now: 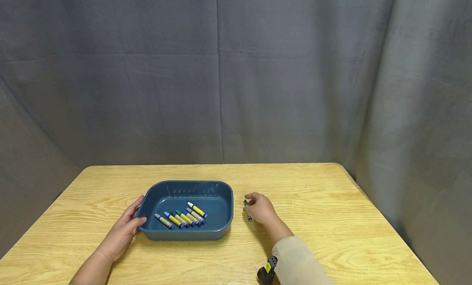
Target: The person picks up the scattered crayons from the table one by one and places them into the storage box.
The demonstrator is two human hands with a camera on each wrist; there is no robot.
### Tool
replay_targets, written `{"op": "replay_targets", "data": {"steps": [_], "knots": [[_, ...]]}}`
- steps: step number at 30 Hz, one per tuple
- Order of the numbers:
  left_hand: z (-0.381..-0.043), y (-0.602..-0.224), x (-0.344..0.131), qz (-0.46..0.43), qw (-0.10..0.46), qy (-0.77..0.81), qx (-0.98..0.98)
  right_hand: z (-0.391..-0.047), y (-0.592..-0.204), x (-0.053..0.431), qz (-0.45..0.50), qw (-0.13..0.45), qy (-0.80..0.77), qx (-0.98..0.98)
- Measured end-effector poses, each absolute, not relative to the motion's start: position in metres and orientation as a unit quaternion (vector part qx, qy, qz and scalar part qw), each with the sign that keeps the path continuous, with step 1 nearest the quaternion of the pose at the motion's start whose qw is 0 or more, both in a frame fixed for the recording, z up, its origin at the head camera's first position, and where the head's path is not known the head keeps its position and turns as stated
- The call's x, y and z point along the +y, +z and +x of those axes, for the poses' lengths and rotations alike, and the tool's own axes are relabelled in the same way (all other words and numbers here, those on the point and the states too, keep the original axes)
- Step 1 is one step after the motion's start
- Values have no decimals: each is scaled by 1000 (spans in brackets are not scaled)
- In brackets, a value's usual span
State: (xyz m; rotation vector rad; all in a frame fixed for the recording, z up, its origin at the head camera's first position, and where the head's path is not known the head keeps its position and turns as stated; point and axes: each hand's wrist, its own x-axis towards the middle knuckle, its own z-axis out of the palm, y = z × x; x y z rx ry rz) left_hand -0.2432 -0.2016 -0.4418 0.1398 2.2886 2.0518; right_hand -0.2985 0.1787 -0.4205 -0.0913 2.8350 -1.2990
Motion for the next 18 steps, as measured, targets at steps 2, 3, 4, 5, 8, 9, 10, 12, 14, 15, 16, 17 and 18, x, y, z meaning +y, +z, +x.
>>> {"op": "replay_targets", "data": {"steps": [2, 3, 4, 5, 8, 9, 10, 12, 14, 15, 16, 17, 18], "knots": [[-243, -441, -202, 44, 32, 665, 745, -298, -421, 177, -24, 5, -411, 911], [-243, -441, -202, 43, 32, 665, 745, -297, -421, 177, -21, 5, -407, 913], [-243, -441, -202, 43, 33, 665, 745, -297, -421, 176, -19, 4, -402, 915], [-243, -441, -202, 42, 33, 664, 745, -297, -421, 175, -17, 3, -396, 918], [-243, -441, -201, 41, 35, 664, 746, -297, -420, 173, -14, 2, -377, 926], [-243, -441, -201, 40, 35, 664, 746, -297, -420, 173, -13, 2, -371, 929], [-243, -441, -201, 39, 35, 664, 746, -298, -421, 173, -13, 1, -366, 931], [-243, -441, -201, 39, 35, 664, 746, -298, -420, 172, -11, 0, -361, 933], [-243, -441, -201, 38, 36, 664, 746, -297, -420, 171, -7, 1, -360, 933], [-243, -441, -201, 38, 35, 664, 746, -297, -419, 171, -6, 2, -360, 933], [-243, -441, -201, 38, 35, 664, 746, -297, -419, 170, -4, 1, -360, 933], [-244, -441, -201, 37, 35, 663, 747, -297, -419, 170, -2, 3, -360, 933], [-244, -441, -201, 35, 36, 661, 748, -297, -418, 170, -2, 4, -361, 932]]}}
